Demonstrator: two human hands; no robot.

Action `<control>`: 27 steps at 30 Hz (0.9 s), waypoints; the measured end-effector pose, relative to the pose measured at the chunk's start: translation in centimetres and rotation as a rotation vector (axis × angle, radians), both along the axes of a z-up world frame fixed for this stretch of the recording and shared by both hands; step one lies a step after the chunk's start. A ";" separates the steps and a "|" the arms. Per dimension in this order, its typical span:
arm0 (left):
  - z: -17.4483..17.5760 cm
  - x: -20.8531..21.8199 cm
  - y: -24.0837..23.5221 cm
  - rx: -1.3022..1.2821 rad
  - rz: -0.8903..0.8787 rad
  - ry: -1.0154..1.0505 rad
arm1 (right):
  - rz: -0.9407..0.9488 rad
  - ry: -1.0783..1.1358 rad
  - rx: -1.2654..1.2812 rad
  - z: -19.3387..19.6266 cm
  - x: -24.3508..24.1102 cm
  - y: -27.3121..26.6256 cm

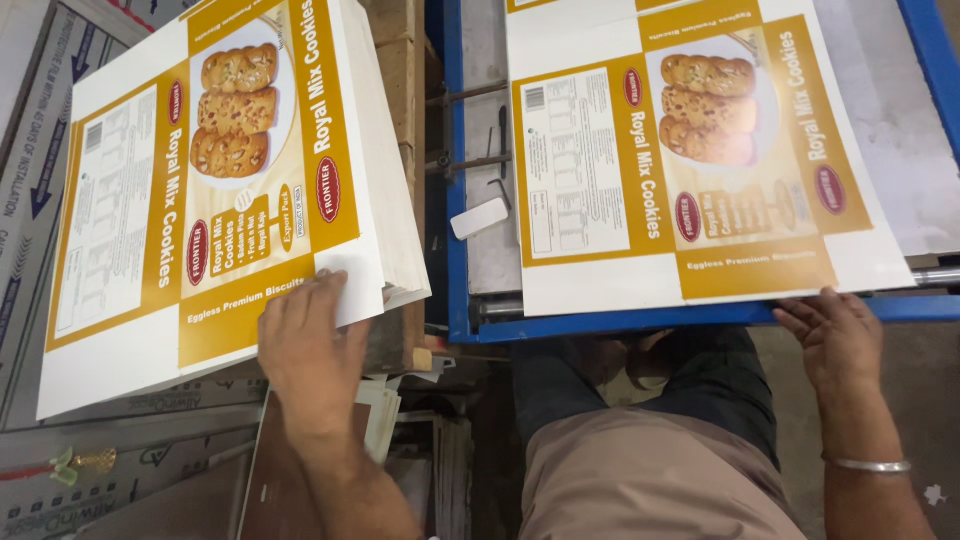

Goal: The person repeatedly picks up printed sheets from a stack on the left and places them onto a blue conveyor belt machine on the right. The sheets feature a 'Royal Mix Cookies' design. The person uses both hands to handle the sheets and guide them into the machine.

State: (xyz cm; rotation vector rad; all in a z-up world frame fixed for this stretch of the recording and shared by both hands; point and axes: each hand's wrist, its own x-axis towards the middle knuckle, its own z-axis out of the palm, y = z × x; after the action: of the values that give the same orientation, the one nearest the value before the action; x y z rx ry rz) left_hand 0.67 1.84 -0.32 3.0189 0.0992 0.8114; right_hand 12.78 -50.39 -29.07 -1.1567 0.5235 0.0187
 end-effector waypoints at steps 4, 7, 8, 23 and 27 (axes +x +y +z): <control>0.9 -1.1 3.4 -0.120 -0.028 -0.041 | 0.116 0.038 -0.076 0.1 -1.7 0.9; -0.8 -1.2 3.9 -0.111 -0.007 -0.159 | 0.169 0.029 0.037 -1.3 -2.4 0.9; -1.3 -1.2 4.0 -0.091 -0.017 -0.202 | 0.178 0.030 0.052 -1.6 -2.4 1.0; -2.2 2.8 -10.4 0.018 -0.164 -0.037 | 0.826 -0.404 0.411 13.0 -1.6 15.0; -2.4 3.3 -18.5 0.056 -0.307 0.154 | 0.655 -0.212 0.602 14.6 -2.6 18.8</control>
State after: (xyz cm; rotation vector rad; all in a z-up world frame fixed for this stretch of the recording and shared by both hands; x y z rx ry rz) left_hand 3.95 -16.66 -2.68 3.0314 -0.3820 0.5635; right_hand 10.21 -31.62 -14.45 -0.6804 -0.0753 0.5747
